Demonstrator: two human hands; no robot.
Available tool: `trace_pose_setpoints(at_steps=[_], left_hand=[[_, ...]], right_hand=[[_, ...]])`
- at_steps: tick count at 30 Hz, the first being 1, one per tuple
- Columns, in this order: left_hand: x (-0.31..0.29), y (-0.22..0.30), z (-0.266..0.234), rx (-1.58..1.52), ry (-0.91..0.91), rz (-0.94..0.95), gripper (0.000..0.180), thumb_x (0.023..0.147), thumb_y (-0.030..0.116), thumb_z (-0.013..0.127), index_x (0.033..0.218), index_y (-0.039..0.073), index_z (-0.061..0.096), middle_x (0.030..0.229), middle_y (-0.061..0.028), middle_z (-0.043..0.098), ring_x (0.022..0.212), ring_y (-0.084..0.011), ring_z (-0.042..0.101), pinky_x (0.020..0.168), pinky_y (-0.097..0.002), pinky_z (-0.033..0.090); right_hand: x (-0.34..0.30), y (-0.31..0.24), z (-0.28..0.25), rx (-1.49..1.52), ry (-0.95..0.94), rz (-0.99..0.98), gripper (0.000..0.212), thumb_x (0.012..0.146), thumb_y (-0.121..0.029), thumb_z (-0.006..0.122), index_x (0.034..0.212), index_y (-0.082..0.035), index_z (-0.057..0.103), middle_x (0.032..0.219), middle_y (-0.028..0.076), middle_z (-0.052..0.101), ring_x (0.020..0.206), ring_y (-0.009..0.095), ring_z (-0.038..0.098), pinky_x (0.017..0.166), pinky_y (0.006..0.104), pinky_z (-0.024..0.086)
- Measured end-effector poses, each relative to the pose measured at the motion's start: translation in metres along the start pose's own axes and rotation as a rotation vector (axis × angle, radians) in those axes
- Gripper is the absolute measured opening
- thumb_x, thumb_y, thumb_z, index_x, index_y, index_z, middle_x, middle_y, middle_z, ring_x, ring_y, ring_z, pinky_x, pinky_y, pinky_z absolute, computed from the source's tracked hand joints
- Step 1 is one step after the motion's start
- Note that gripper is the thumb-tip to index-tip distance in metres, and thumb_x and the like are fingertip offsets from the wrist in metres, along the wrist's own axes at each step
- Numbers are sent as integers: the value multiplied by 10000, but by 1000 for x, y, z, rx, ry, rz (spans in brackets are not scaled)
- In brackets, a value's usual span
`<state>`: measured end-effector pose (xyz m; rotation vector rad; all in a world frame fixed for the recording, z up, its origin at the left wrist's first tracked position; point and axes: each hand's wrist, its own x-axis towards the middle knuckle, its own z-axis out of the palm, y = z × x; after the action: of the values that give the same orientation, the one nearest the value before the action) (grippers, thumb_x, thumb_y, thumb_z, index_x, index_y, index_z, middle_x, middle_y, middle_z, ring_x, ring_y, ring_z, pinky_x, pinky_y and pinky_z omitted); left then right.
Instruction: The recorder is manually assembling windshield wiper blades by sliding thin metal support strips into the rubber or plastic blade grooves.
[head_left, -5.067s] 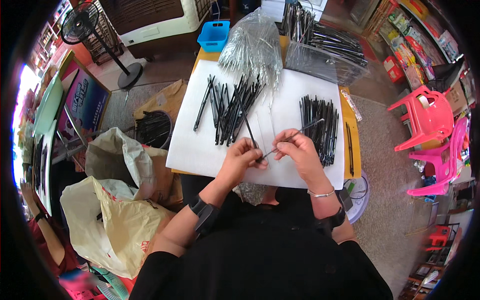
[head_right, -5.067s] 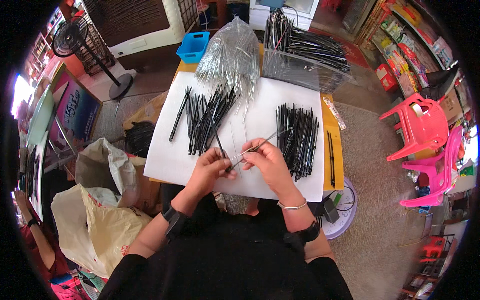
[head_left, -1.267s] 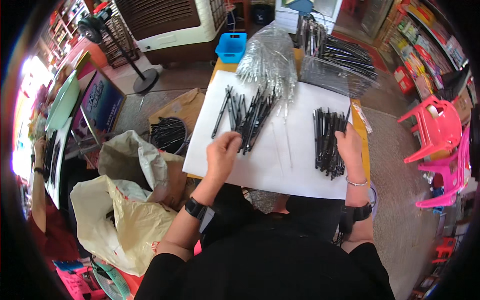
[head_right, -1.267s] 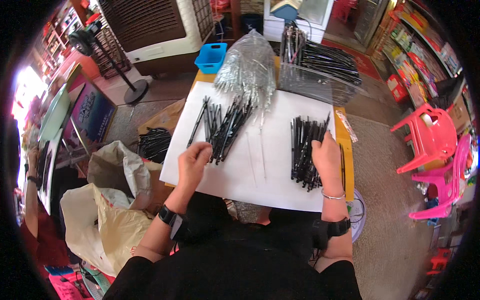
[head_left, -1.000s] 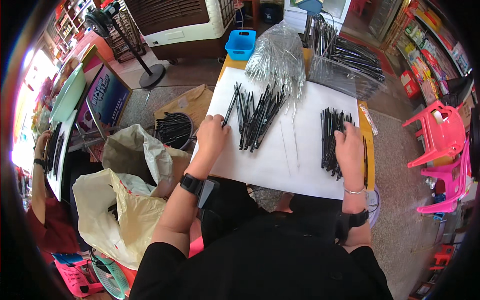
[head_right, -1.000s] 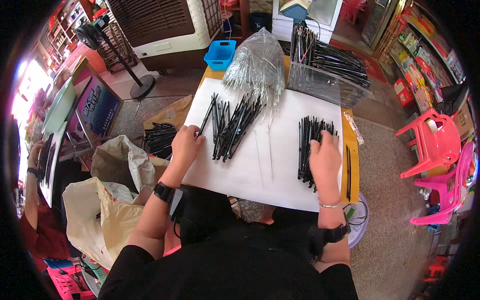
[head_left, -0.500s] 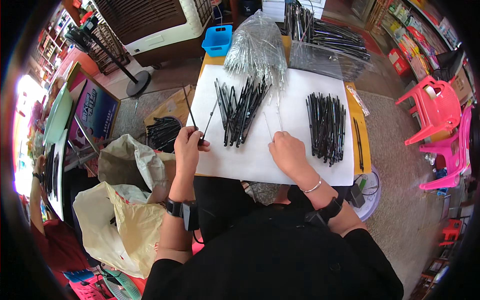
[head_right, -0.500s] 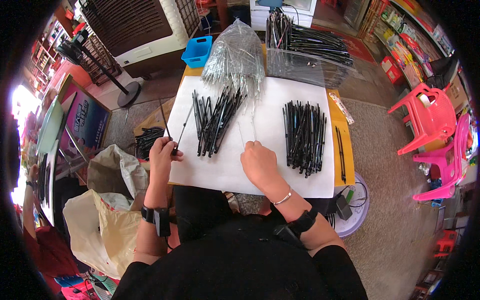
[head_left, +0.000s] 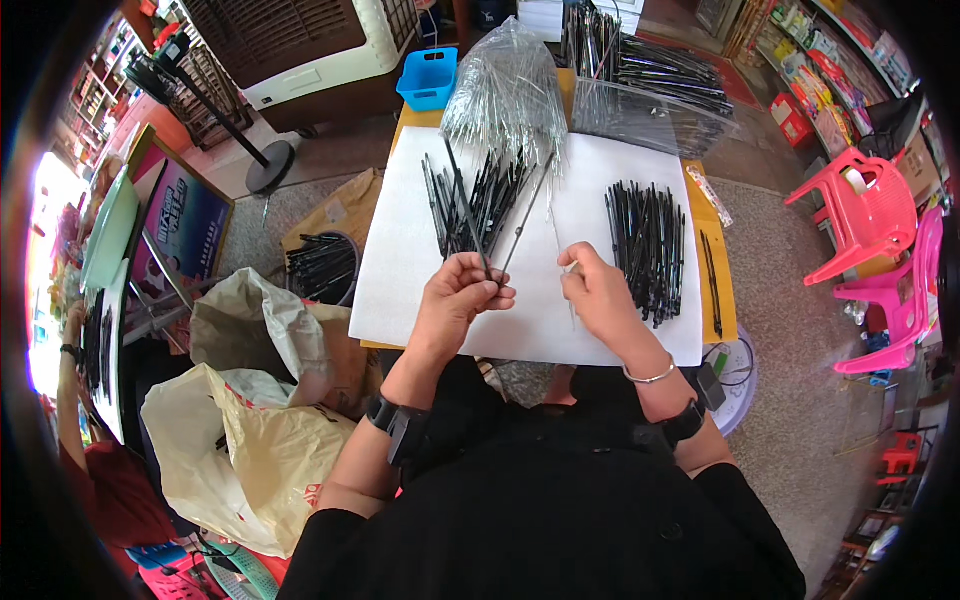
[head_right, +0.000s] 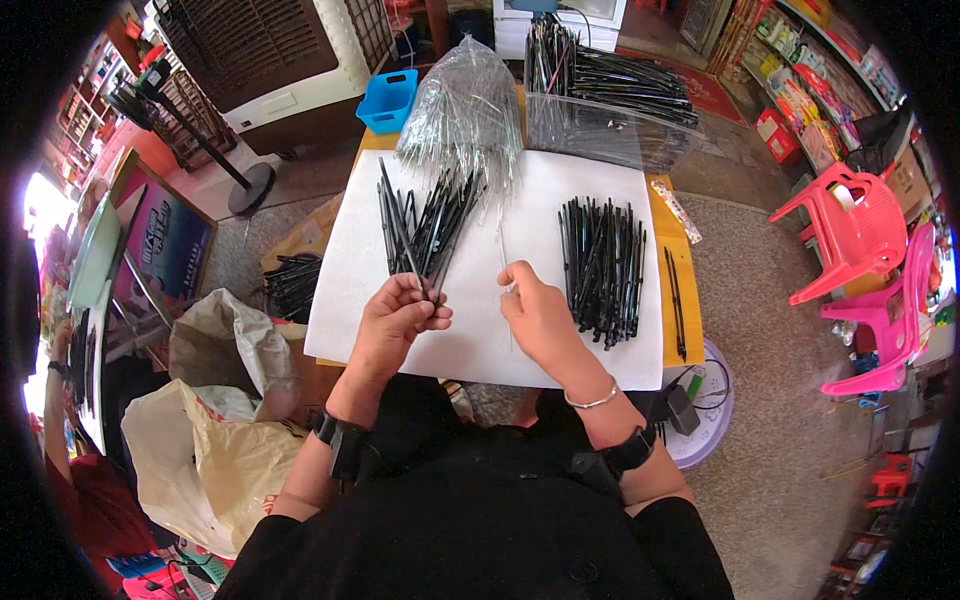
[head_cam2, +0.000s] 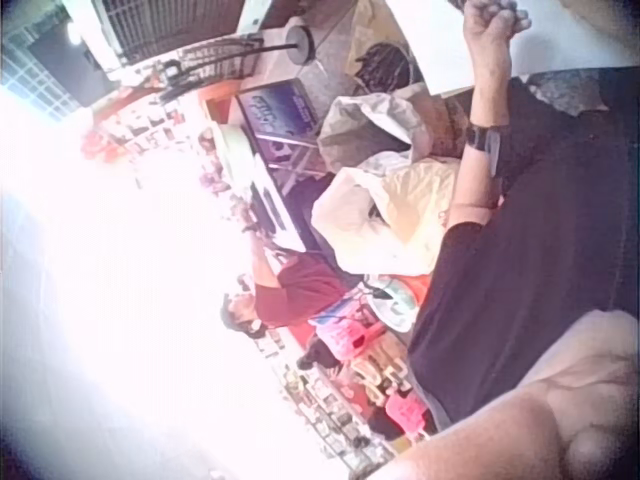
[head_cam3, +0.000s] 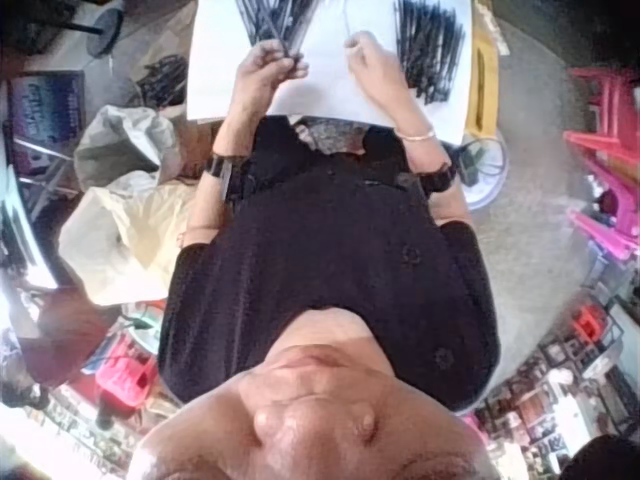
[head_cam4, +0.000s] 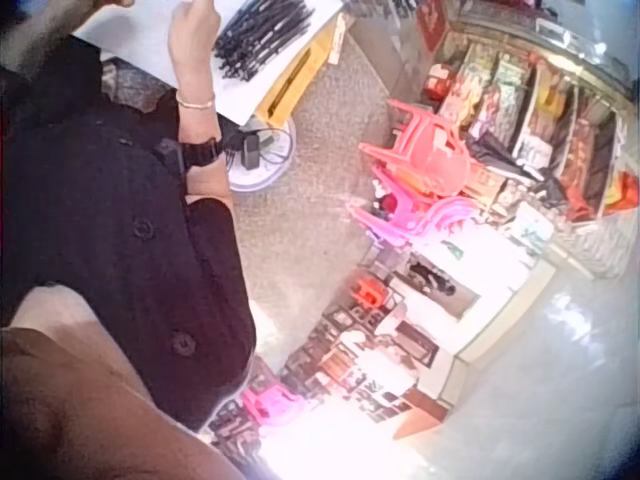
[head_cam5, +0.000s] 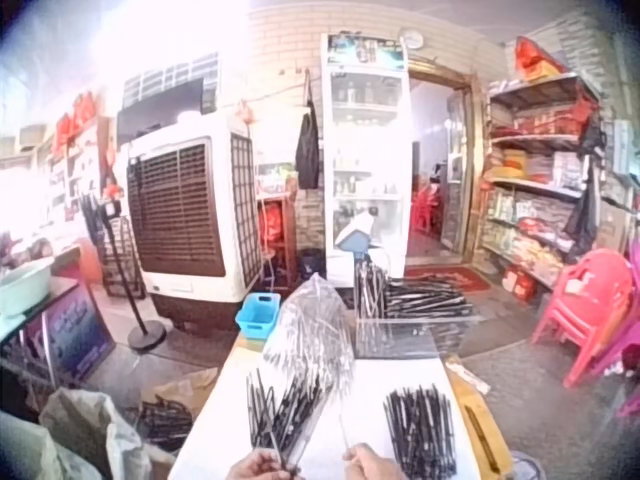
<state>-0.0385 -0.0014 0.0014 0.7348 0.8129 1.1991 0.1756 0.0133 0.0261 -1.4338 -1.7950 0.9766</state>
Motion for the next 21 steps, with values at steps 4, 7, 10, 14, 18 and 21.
trace_pose_setpoints(at_steps=[4, 7, 10, 14, 18, 21], left_hand=[[1, -10, 7, -74, -19, -52, 201, 847, -80, 527, 1016, 27, 506, 956, -129, 611, 834, -230, 653, 740, -326, 567], [1, -17, 6, -104, -28, -70, 202, 850, -76, 527, 1019, 34, 509, 967, -136, 616, 831, -225, 653, 738, -318, 566], [1, -25, 1, -108, -18, -61, 201, 851, -69, 535, 1020, 37, 512, 967, -138, 619, 836, -223, 654, 735, -316, 566], [2, -29, -1, -98, -22, -40, 213, 848, -70, 541, 1031, 36, 518, 959, -141, 625, 836, -226, 656, 730, -318, 568], [2, -33, -5, -104, -57, -57, 246, 846, -80, 542, 1064, 31, 516, 962, -152, 634, 833, -237, 661, 731, -319, 569], [0, -30, -6, -77, -109, -98, 261, 847, -82, 547, 1082, 27, 512, 971, -158, 636, 851, -252, 667, 743, -322, 568]], right_hand=[[-6, -1, -22, 517, -154, 154, 182, 889, -37, 449, 1005, 50, 559, 742, 42, 560, 571, 98, 549, 564, 239, 478], [-14, -11, -32, 699, -131, 79, 173, 883, -10, 469, 1008, 59, 566, 754, 42, 568, 558, 122, 563, 581, 247, 496], [-15, -13, -44, 631, -79, 14, 166, 889, -35, 504, 1010, 56, 571, 738, 44, 567, 563, 115, 563, 580, 241, 494], [-10, -18, -47, 607, 86, 54, 147, 902, -76, 528, 975, 22, 609, 727, 35, 568, 534, 80, 530, 528, 218, 461], [4, 12, -16, 370, 143, 74, 132, 883, -74, 560, 957, 18, 619, 738, 34, 572, 567, 76, 522, 534, 225, 435], [5, 31, -3, 64, 400, -161, 98, 867, -55, 573, 916, 8, 630, 796, 63, 603, 654, 101, 547, 587, 253, 431]])
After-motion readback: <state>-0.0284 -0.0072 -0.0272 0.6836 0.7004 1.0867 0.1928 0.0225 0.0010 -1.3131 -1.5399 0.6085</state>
